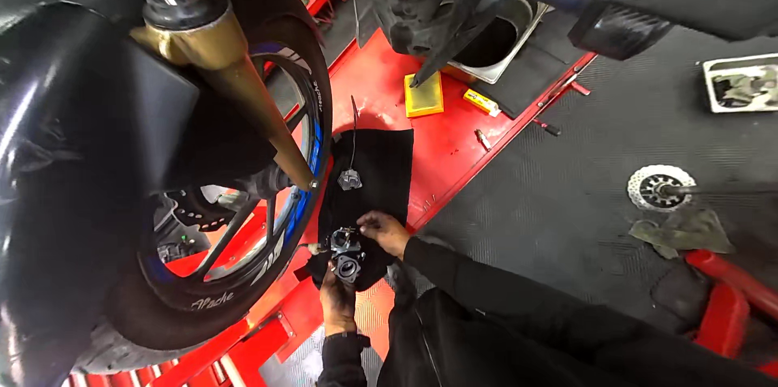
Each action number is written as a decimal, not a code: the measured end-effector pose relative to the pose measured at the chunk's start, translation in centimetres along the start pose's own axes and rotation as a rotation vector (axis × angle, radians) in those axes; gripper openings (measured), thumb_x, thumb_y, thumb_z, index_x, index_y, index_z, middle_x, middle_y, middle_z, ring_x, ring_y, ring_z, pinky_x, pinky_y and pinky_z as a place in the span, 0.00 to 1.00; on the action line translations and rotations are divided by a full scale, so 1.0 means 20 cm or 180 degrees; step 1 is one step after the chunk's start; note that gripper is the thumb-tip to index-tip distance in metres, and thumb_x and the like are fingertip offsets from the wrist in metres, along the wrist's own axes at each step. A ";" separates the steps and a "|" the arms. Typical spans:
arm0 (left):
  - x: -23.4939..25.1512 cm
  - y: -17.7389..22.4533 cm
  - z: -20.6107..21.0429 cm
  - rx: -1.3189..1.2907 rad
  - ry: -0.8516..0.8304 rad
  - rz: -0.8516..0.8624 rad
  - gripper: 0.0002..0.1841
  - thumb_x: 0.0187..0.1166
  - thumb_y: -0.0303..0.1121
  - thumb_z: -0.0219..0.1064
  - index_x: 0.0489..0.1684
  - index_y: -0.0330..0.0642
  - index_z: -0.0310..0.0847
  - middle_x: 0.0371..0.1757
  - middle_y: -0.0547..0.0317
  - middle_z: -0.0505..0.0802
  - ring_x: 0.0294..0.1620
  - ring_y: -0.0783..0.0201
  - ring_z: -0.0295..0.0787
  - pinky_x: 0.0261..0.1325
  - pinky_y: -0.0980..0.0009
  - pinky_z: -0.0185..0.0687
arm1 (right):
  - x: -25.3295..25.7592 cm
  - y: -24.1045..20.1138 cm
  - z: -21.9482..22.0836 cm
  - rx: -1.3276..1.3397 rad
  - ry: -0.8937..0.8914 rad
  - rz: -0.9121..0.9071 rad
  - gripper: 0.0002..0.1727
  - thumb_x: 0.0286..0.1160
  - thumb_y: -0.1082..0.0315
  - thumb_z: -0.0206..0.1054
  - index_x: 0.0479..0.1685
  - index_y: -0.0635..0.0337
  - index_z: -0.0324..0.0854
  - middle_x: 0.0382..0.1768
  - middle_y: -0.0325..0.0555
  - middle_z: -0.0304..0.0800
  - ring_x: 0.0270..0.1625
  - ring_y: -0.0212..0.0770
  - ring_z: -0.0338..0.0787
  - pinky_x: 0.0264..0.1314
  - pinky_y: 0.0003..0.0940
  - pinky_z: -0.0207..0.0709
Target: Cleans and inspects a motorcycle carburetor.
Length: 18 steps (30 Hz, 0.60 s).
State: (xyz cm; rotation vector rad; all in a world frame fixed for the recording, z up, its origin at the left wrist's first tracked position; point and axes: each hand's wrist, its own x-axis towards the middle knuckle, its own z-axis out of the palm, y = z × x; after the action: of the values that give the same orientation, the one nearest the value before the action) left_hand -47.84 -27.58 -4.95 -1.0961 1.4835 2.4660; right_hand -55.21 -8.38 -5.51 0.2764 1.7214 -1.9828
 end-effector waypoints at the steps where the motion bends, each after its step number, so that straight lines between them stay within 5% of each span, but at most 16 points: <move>1: -0.02 0.00 -0.02 0.0016 0.0064 -0.0032 0.17 0.94 0.37 0.42 0.57 0.38 0.76 0.41 0.52 0.93 0.38 0.60 0.93 0.40 0.61 0.92 | 0.00 0.00 0.02 0.0015 -0.0058 -0.0042 0.15 0.82 0.65 0.68 0.63 0.58 0.85 0.58 0.52 0.89 0.57 0.45 0.90 0.64 0.48 0.83; 8: -0.03 0.01 -0.01 -0.0063 0.0040 -0.0002 0.16 0.93 0.36 0.44 0.58 0.38 0.76 0.43 0.49 0.93 0.40 0.59 0.94 0.42 0.59 0.93 | 0.10 0.04 0.02 -0.0593 -0.0246 -0.0193 0.11 0.81 0.62 0.69 0.51 0.58 0.89 0.55 0.51 0.89 0.58 0.45 0.88 0.66 0.49 0.81; 11: -0.03 0.01 0.01 -0.0025 -0.0048 0.0089 0.16 0.93 0.36 0.45 0.60 0.37 0.76 0.44 0.50 0.94 0.44 0.59 0.94 0.48 0.60 0.93 | 0.10 0.10 -0.02 -0.0956 -0.0149 -0.0404 0.13 0.83 0.62 0.65 0.54 0.58 0.89 0.60 0.53 0.87 0.63 0.48 0.87 0.71 0.51 0.80; 14: 0.00 -0.01 -0.02 -0.0075 -0.0134 0.0060 0.17 0.93 0.35 0.45 0.61 0.35 0.76 0.47 0.48 0.93 0.47 0.58 0.94 0.52 0.58 0.92 | 0.12 0.14 -0.03 -0.0437 -0.0402 -0.0439 0.18 0.81 0.63 0.68 0.68 0.55 0.85 0.66 0.53 0.85 0.64 0.46 0.88 0.71 0.47 0.82; 18: -0.02 -0.04 0.00 -0.0098 -0.0167 0.0006 0.16 0.93 0.35 0.46 0.59 0.35 0.77 0.46 0.48 0.93 0.46 0.58 0.94 0.51 0.59 0.92 | 0.12 0.11 -0.01 -0.0352 -0.0388 -0.0394 0.11 0.82 0.62 0.67 0.54 0.57 0.89 0.57 0.51 0.88 0.59 0.44 0.88 0.67 0.46 0.81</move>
State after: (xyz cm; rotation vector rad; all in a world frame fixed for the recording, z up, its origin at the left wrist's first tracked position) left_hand -47.29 -27.00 -5.41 -1.0271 1.4376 2.5065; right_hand -56.25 -9.00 -8.64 0.0108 1.7998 -1.9380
